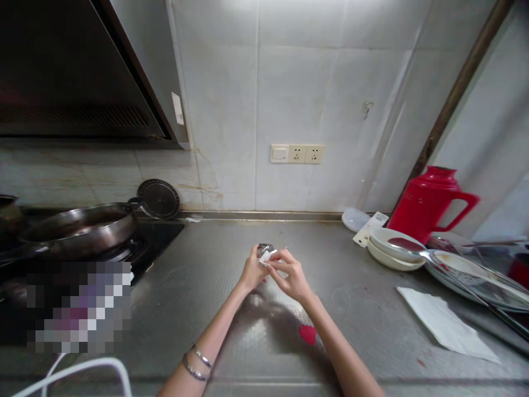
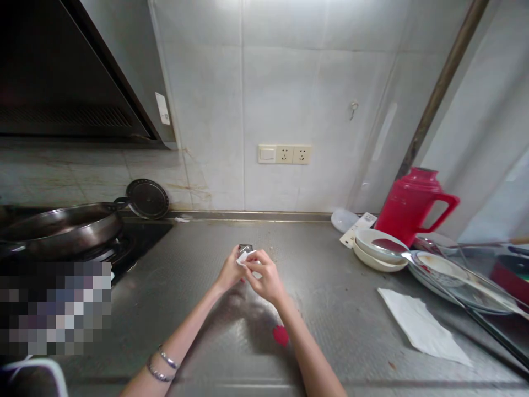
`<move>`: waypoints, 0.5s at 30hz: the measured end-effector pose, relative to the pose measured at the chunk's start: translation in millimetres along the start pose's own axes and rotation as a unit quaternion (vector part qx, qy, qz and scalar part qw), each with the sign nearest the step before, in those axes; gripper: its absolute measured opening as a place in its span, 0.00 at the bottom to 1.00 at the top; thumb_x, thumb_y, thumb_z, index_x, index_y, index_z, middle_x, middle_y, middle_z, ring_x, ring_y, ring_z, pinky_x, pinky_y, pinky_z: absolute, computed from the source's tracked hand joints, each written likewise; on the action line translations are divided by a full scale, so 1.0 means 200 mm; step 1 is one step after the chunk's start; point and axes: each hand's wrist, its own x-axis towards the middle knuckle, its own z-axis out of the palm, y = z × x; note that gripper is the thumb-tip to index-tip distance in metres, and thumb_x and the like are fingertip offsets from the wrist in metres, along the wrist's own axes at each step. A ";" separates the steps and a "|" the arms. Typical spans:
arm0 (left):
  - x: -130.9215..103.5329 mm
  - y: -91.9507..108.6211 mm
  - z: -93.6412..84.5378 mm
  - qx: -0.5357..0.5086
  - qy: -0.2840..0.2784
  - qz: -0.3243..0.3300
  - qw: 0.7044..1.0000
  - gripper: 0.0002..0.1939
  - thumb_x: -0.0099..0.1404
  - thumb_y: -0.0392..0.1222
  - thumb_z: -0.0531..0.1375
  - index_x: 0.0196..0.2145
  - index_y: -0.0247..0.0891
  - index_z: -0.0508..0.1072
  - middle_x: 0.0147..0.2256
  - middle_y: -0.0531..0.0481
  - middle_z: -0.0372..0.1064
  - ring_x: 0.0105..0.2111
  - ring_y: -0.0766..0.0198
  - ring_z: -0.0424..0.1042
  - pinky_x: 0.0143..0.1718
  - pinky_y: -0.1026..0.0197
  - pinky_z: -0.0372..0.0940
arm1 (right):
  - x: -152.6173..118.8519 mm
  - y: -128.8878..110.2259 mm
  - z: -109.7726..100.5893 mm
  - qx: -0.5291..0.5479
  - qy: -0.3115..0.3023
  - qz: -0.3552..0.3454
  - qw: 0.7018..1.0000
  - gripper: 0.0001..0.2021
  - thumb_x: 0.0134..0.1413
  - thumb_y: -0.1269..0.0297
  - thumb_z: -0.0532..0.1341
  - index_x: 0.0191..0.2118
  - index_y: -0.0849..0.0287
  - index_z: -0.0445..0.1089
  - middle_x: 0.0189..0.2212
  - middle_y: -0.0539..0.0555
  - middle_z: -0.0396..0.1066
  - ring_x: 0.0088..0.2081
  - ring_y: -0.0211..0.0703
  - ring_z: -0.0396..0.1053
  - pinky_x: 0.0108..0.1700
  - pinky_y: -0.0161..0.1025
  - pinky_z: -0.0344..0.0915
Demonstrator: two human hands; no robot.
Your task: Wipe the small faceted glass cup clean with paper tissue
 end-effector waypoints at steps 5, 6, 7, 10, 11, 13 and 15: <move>0.00 0.05 0.00 0.065 -0.006 -0.022 0.998 0.33 0.45 0.43 0.70 0.47 0.36 0.64 0.37 0.47 0.70 0.26 0.66 0.70 0.14 0.72 0.61 | 0.02 0.02 -0.02 0.001 0.135 0.083 0.987 0.12 0.60 0.63 0.56 0.37 0.54 0.78 0.32 0.55 0.70 0.35 0.42 0.69 0.37 0.39 0.68; -0.01 0.05 0.00 0.075 -0.002 -0.027 0.997 0.33 0.44 0.42 0.70 0.47 0.36 0.64 0.37 0.47 0.70 0.26 0.66 0.69 0.13 0.72 0.60 | 0.03 0.03 -0.02 -0.009 0.164 0.096 0.982 0.12 0.61 0.63 0.55 0.39 0.54 0.78 0.33 0.55 0.70 0.35 0.42 0.69 0.38 0.39 0.68; -0.01 0.06 0.00 0.082 -0.001 -0.029 0.996 0.33 0.44 0.41 0.70 0.48 0.36 0.64 0.37 0.47 0.70 0.26 0.67 0.69 0.13 0.72 0.60 | 0.03 0.04 -0.02 -0.018 0.179 0.103 0.978 0.12 0.61 0.63 0.55 0.40 0.54 0.77 0.34 0.55 0.70 0.36 0.42 0.69 0.38 0.39 0.68; -0.02 0.07 0.02 0.075 -0.021 -0.020 0.997 0.34 0.45 0.42 0.70 0.49 0.37 0.64 0.38 0.46 0.71 0.27 0.65 0.70 0.13 0.72 0.61 | 0.04 0.07 0.00 -0.017 0.142 0.089 0.986 0.12 0.61 0.63 0.56 0.40 0.53 0.78 0.35 0.55 0.69 0.35 0.41 0.69 0.37 0.39 0.68; -0.02 0.07 0.02 0.068 -0.030 -0.018 0.997 0.34 0.46 0.43 0.70 0.49 0.37 0.64 0.38 0.46 0.71 0.28 0.64 0.71 0.14 0.71 0.62 | 0.04 0.07 0.01 -0.010 0.119 0.081 0.990 0.12 0.61 0.62 0.56 0.39 0.53 0.78 0.34 0.55 0.70 0.34 0.42 0.69 0.37 0.39 0.68; -0.02 0.07 0.02 0.057 -0.038 -0.017 0.998 0.32 0.46 0.44 0.69 0.48 0.36 0.65 0.37 0.46 0.72 0.28 0.63 0.71 0.14 0.70 0.63 | 0.03 0.08 0.01 0.006 0.085 0.069 0.994 0.12 0.61 0.62 0.56 0.39 0.53 0.78 0.34 0.56 0.70 0.35 0.42 0.69 0.38 0.40 0.68; -0.02 0.06 0.01 0.051 -0.039 -0.019 0.998 0.31 0.46 0.45 0.69 0.47 0.35 0.65 0.36 0.46 0.72 0.28 0.62 0.71 0.15 0.69 0.64 | 0.03 0.07 0.01 0.018 0.068 0.061 0.996 0.12 0.61 0.62 0.56 0.40 0.53 0.78 0.35 0.56 0.71 0.37 0.43 0.69 0.39 0.41 0.68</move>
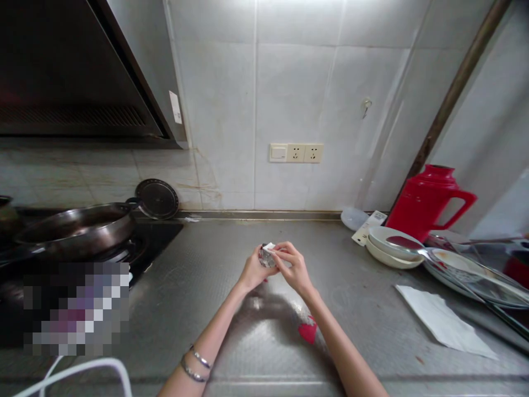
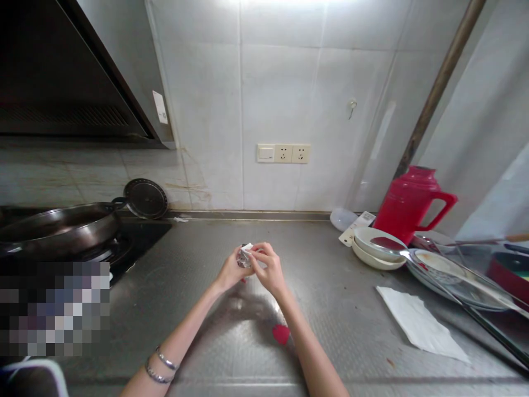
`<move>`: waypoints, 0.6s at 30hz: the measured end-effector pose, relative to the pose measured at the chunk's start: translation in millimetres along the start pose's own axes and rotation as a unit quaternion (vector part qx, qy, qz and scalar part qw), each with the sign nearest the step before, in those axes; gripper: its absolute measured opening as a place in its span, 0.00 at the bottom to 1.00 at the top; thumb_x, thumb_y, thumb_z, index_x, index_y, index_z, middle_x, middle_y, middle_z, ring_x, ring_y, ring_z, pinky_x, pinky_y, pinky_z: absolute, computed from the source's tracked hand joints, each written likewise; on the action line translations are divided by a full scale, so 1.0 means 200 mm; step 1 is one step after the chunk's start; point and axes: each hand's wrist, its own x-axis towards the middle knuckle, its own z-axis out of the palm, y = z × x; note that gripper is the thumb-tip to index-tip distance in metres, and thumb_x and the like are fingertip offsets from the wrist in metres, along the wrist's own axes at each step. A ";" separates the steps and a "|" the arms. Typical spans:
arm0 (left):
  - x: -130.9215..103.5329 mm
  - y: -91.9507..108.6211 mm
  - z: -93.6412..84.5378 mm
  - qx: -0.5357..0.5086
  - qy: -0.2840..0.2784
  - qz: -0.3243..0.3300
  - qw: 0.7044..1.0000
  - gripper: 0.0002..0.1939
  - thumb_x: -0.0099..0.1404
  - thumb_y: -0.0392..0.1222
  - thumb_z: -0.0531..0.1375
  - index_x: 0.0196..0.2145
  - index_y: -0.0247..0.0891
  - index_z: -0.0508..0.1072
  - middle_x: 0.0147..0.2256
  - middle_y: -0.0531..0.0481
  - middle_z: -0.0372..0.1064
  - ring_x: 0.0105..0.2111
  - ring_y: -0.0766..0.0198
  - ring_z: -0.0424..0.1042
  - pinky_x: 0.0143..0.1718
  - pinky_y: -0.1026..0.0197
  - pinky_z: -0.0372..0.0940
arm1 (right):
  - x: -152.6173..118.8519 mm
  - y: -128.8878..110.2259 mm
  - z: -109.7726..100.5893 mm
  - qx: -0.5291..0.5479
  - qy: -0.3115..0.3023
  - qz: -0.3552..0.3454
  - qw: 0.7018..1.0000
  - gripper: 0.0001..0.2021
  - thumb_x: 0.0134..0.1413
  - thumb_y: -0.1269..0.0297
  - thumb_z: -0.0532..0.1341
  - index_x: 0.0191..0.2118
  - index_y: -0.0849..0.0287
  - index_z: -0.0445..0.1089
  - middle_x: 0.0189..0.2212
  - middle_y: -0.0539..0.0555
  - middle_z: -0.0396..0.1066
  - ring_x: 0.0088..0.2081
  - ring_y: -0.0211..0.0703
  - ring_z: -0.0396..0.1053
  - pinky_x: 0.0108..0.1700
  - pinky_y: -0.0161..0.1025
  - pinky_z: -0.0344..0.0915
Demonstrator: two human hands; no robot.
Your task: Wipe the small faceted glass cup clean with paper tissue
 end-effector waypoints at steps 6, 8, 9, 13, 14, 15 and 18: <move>0.03 -0.04 -0.03 -0.033 0.008 0.009 0.999 0.31 0.44 0.46 0.70 0.45 0.35 0.66 0.37 0.47 0.72 0.26 0.66 0.70 0.15 0.71 0.64 | -0.02 -0.04 -0.02 0.015 -0.047 -0.020 0.999 0.11 0.60 0.63 0.57 0.38 0.52 0.78 0.35 0.55 0.71 0.38 0.44 0.68 0.41 0.42 0.66; 0.03 -0.03 -0.04 -0.045 0.014 -0.002 0.999 0.34 0.43 0.45 0.71 0.47 0.35 0.65 0.36 0.48 0.72 0.25 0.67 0.70 0.14 0.71 0.63 | -0.02 -0.05 -0.02 0.024 -0.064 -0.019 0.997 0.12 0.60 0.62 0.57 0.35 0.53 0.78 0.34 0.55 0.72 0.37 0.43 0.68 0.40 0.41 0.65; 0.03 -0.03 -0.04 -0.048 0.017 -0.007 0.999 0.34 0.43 0.45 0.71 0.47 0.35 0.65 0.36 0.48 0.72 0.24 0.67 0.70 0.14 0.71 0.63 | -0.02 -0.05 -0.02 0.031 -0.070 -0.015 0.997 0.12 0.60 0.61 0.57 0.34 0.53 0.78 0.33 0.55 0.72 0.37 0.43 0.68 0.40 0.41 0.65; 0.04 -0.02 -0.05 -0.046 0.039 -0.019 0.998 0.34 0.43 0.46 0.71 0.47 0.35 0.65 0.36 0.47 0.72 0.25 0.66 0.70 0.14 0.70 0.64 | 0.00 -0.04 -0.03 0.057 -0.017 0.057 0.997 0.14 0.59 0.57 0.57 0.31 0.56 0.78 0.31 0.55 0.71 0.35 0.42 0.69 0.39 0.39 0.65; 0.04 -0.02 -0.05 -0.040 0.047 -0.021 0.998 0.35 0.44 0.46 0.71 0.48 0.35 0.65 0.37 0.46 0.72 0.26 0.66 0.70 0.14 0.71 0.64 | 0.01 -0.03 -0.03 0.051 0.022 0.087 0.995 0.15 0.59 0.57 0.57 0.30 0.57 0.78 0.31 0.55 0.71 0.35 0.43 0.69 0.39 0.39 0.65; 0.04 -0.03 -0.05 -0.033 0.054 -0.023 0.998 0.35 0.44 0.45 0.72 0.48 0.35 0.64 0.38 0.45 0.72 0.27 0.65 0.70 0.14 0.71 0.64 | 0.02 -0.01 -0.03 0.042 0.063 0.114 0.991 0.16 0.59 0.56 0.57 0.30 0.57 0.78 0.32 0.55 0.71 0.35 0.44 0.69 0.40 0.40 0.65; 0.04 -0.03 -0.03 -0.026 0.058 -0.026 0.998 0.38 0.43 0.44 0.72 0.51 0.36 0.63 0.40 0.44 0.71 0.28 0.65 0.71 0.14 0.71 0.64 | 0.05 0.06 -0.02 0.045 0.112 0.178 0.977 0.16 0.56 0.52 0.58 0.32 0.56 0.79 0.37 0.58 0.73 0.42 0.48 0.70 0.45 0.43 0.65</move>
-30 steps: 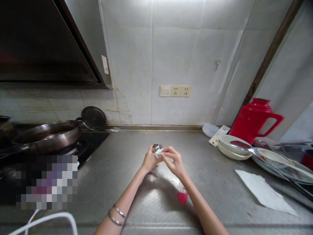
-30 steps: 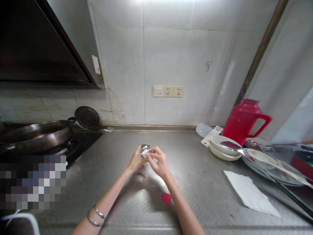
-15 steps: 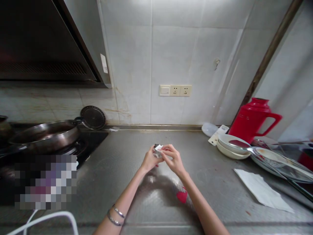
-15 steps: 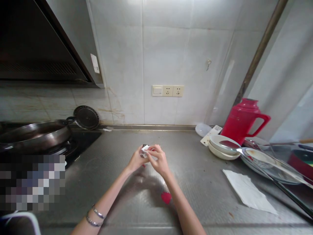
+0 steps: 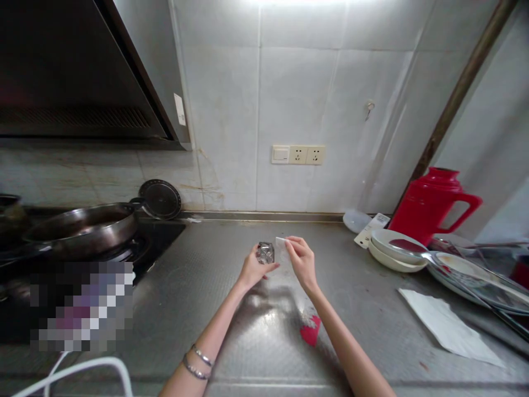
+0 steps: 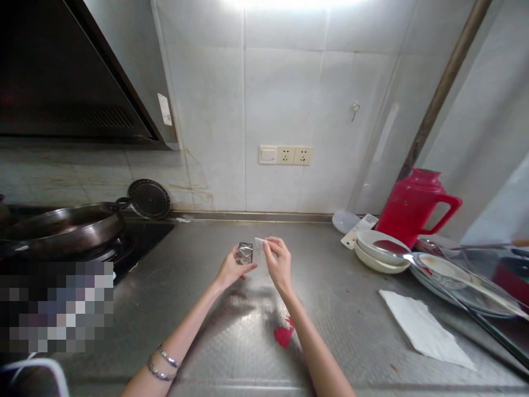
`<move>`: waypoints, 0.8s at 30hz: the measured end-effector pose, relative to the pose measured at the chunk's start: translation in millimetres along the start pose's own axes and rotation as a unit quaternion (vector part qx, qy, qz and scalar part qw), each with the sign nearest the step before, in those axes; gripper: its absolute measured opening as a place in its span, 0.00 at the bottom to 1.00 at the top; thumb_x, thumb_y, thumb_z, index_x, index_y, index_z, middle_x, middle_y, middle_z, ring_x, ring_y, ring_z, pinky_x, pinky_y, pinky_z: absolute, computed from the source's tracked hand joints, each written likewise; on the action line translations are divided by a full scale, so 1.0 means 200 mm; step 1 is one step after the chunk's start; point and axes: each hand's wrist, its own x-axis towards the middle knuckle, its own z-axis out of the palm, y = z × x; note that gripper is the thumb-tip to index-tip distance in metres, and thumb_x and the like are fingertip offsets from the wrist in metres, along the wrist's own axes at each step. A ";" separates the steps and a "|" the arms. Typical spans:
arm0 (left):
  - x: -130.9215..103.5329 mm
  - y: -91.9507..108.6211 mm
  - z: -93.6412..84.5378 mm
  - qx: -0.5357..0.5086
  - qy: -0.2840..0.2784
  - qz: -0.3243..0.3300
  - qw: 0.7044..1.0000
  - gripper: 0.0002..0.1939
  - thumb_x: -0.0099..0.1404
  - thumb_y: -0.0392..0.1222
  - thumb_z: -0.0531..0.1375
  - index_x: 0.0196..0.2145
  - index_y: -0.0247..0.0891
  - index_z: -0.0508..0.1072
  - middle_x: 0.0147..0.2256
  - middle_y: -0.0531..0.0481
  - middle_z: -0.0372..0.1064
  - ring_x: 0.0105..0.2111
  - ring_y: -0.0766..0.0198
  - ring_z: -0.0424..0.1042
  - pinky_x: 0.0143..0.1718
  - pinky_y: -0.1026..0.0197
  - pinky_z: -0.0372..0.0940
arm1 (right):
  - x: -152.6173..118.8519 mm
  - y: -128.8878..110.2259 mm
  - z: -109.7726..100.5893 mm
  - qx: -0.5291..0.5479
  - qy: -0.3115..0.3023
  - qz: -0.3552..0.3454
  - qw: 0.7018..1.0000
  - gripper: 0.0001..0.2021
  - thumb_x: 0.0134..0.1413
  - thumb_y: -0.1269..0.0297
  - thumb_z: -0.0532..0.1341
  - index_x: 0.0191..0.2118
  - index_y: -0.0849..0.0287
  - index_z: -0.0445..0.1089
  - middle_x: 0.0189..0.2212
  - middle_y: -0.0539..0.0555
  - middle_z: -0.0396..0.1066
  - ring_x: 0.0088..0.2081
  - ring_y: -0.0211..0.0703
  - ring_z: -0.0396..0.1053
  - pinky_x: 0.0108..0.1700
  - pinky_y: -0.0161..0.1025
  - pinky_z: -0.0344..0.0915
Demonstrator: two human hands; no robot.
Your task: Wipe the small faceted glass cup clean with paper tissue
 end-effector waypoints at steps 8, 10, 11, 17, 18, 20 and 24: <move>-0.02 0.03 0.01 -0.009 -0.020 0.025 0.999 0.37 0.47 0.45 0.71 0.52 0.37 0.62 0.39 0.45 0.72 0.31 0.62 0.72 0.15 0.70 0.65 | 0.00 0.03 0.03 0.170 -0.211 0.124 0.955 0.20 0.50 0.55 0.64 0.48 0.54 0.74 0.53 0.56 0.70 0.56 0.54 0.65 0.56 0.52 0.61; -0.02 0.02 0.01 -0.010 -0.023 0.028 0.999 0.37 0.48 0.45 0.70 0.53 0.37 0.61 0.41 0.44 0.72 0.31 0.62 0.73 0.16 0.69 0.66 | -0.01 0.01 0.03 0.182 -0.233 0.118 0.948 0.23 0.45 0.59 0.67 0.51 0.53 0.71 0.54 0.54 0.69 0.57 0.53 0.63 0.60 0.52 0.56; -0.02 0.02 0.01 -0.006 -0.024 0.029 0.999 0.37 0.49 0.44 0.69 0.54 0.37 0.60 0.42 0.43 0.72 0.31 0.62 0.73 0.16 0.69 0.66 | -0.01 0.01 0.03 0.191 -0.241 0.117 0.944 0.26 0.43 0.61 0.68 0.52 0.52 0.70 0.54 0.54 0.68 0.57 0.52 0.63 0.60 0.52 0.55; -0.02 -0.01 0.01 0.051 -0.023 0.051 0.997 0.36 0.50 0.41 0.68 0.54 0.36 0.60 0.41 0.44 0.73 0.31 0.62 0.74 0.25 0.64 0.70 | -0.02 0.02 0.05 0.237 -0.247 0.131 0.930 0.29 0.40 0.66 0.68 0.53 0.52 0.68 0.54 0.54 0.68 0.54 0.49 0.66 0.58 0.47 0.60; -0.02 -0.01 0.01 0.056 -0.032 0.058 0.996 0.37 0.50 0.41 0.68 0.55 0.36 0.59 0.41 0.43 0.73 0.33 0.61 0.74 0.28 0.62 0.71 | -0.02 0.02 0.05 0.236 -0.241 0.135 0.932 0.29 0.39 0.67 0.69 0.52 0.52 0.68 0.54 0.54 0.68 0.54 0.49 0.66 0.58 0.47 0.59; -0.02 -0.01 0.01 0.061 -0.057 0.082 0.993 0.44 0.49 0.42 0.69 0.60 0.37 0.54 0.45 0.41 0.72 0.38 0.57 0.74 0.37 0.58 0.71 | -0.02 0.02 0.05 0.231 -0.228 0.151 0.934 0.28 0.39 0.66 0.69 0.51 0.54 0.68 0.51 0.54 0.70 0.52 0.49 0.68 0.57 0.46 0.61; -0.01 0.02 -0.04 0.137 -0.110 0.109 0.978 0.67 0.40 0.45 0.74 0.66 0.39 0.35 0.56 0.34 0.63 0.53 0.46 0.67 0.51 0.47 0.63 | -0.02 0.03 0.03 0.233 -0.204 0.213 0.927 0.28 0.41 0.59 0.68 0.52 0.54 0.67 0.44 0.54 0.74 0.43 0.49 0.73 0.41 0.43 0.71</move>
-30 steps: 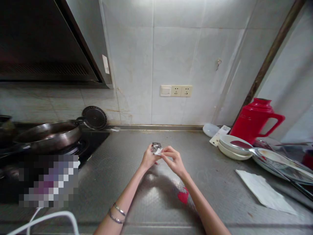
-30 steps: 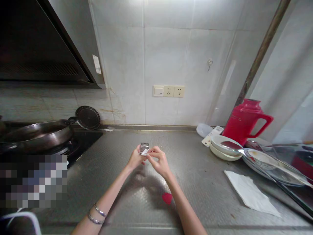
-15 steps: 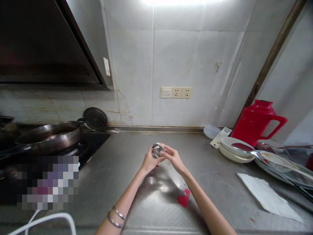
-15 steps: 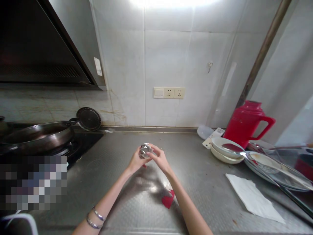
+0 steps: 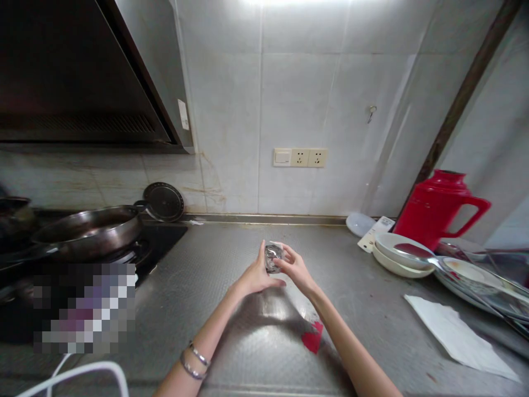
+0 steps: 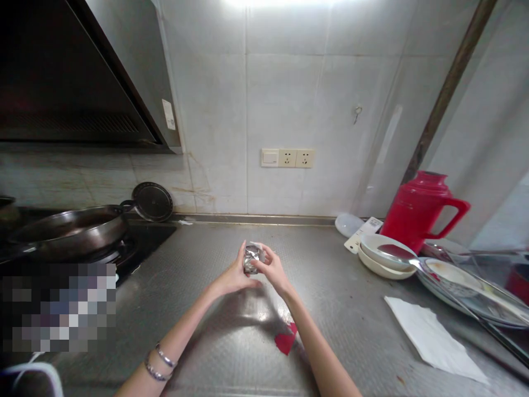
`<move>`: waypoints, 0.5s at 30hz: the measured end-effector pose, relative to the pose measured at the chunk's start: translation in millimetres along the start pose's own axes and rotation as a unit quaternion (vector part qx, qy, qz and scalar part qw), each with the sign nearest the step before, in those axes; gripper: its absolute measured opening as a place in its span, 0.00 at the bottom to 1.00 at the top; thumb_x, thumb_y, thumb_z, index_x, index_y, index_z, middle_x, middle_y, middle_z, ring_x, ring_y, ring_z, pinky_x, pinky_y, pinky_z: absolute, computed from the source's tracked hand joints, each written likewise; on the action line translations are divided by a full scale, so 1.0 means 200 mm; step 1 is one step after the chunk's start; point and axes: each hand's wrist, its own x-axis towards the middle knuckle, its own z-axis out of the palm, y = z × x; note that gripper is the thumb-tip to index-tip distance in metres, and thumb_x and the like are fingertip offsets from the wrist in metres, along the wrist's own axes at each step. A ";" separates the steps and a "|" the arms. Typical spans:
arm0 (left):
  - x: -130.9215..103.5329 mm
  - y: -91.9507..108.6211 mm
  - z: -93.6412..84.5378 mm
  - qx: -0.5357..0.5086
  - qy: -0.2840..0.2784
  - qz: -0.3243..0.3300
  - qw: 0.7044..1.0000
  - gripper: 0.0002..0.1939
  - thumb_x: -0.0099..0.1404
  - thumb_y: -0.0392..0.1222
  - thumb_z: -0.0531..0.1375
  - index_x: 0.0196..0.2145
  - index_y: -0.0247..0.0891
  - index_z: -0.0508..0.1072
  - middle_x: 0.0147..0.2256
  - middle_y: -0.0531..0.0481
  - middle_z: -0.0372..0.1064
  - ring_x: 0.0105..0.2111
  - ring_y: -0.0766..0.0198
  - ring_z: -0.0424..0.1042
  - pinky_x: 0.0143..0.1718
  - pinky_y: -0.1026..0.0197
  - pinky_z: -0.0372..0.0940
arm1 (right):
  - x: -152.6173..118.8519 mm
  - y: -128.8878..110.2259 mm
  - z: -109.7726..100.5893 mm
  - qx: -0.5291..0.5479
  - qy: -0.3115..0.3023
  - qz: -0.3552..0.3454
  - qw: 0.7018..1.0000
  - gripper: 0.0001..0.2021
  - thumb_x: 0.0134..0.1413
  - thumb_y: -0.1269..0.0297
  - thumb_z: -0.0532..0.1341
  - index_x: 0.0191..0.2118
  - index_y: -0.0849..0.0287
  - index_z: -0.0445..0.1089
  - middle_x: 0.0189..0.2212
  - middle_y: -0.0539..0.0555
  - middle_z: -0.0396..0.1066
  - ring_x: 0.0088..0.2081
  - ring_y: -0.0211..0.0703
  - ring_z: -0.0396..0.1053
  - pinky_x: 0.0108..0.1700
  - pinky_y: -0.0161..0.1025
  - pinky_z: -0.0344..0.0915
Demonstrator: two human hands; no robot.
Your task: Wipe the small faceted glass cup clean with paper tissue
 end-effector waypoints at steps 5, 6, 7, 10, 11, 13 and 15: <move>0.03 0.01 -0.09 0.111 -0.030 0.019 0.993 0.71 0.36 0.47 0.74 0.67 0.42 0.32 0.64 0.32 0.47 0.60 0.39 0.57 0.56 0.41 0.56 | 0.01 0.00 0.01 0.006 0.024 0.040 0.999 0.27 0.41 0.53 0.68 0.49 0.55 0.68 0.40 0.53 0.74 0.37 0.45 0.73 0.35 0.39 0.71; 0.04 0.01 -0.09 0.108 -0.031 0.027 0.993 0.70 0.37 0.47 0.74 0.67 0.42 0.33 0.64 0.33 0.46 0.60 0.40 0.57 0.57 0.41 0.56 | 0.01 -0.01 0.01 0.008 0.026 0.049 0.998 0.27 0.41 0.52 0.68 0.49 0.56 0.68 0.39 0.53 0.74 0.37 0.45 0.73 0.34 0.39 0.71; 0.04 0.00 -0.08 0.100 -0.031 0.033 0.994 0.69 0.37 0.47 0.74 0.67 0.43 0.35 0.64 0.33 0.46 0.60 0.41 0.57 0.56 0.42 0.57 | 0.01 -0.01 0.02 0.009 0.030 0.057 0.998 0.27 0.41 0.51 0.68 0.49 0.56 0.67 0.38 0.53 0.74 0.37 0.46 0.73 0.34 0.39 0.71; 0.05 -0.01 -0.05 0.059 -0.013 0.046 0.997 0.58 0.42 0.46 0.72 0.64 0.41 0.44 0.58 0.36 0.59 0.54 0.46 0.65 0.54 0.46 0.60 | 0.01 -0.03 0.03 0.003 0.046 0.070 0.996 0.27 0.40 0.50 0.68 0.47 0.57 0.68 0.36 0.52 0.73 0.37 0.46 0.73 0.31 0.37 0.71; 0.05 -0.01 -0.03 0.042 -0.006 0.054 0.998 0.53 0.44 0.45 0.71 0.62 0.41 0.48 0.55 0.37 0.63 0.52 0.48 0.67 0.52 0.48 0.62 | 0.01 -0.03 0.03 -0.001 0.050 0.071 0.996 0.27 0.40 0.49 0.68 0.47 0.57 0.68 0.36 0.52 0.73 0.37 0.46 0.73 0.30 0.35 0.70; 0.05 -0.01 -0.01 0.012 0.005 0.075 0.997 0.44 0.47 0.41 0.70 0.58 0.39 0.53 0.49 0.41 0.68 0.47 0.53 0.70 0.49 0.52 0.64 | 0.01 -0.04 0.03 0.003 0.051 0.076 0.996 0.26 0.42 0.46 0.65 0.45 0.56 0.68 0.36 0.52 0.72 0.36 0.45 0.73 0.28 0.34 0.69; 0.04 -0.01 0.00 -0.012 0.010 0.082 0.997 0.41 0.47 0.37 0.69 0.55 0.39 0.56 0.47 0.43 0.69 0.44 0.56 0.71 0.46 0.56 0.65 | 0.01 -0.03 0.02 0.013 0.055 0.089 0.994 0.24 0.46 0.43 0.62 0.44 0.54 0.68 0.37 0.52 0.72 0.33 0.43 0.72 0.26 0.34 0.68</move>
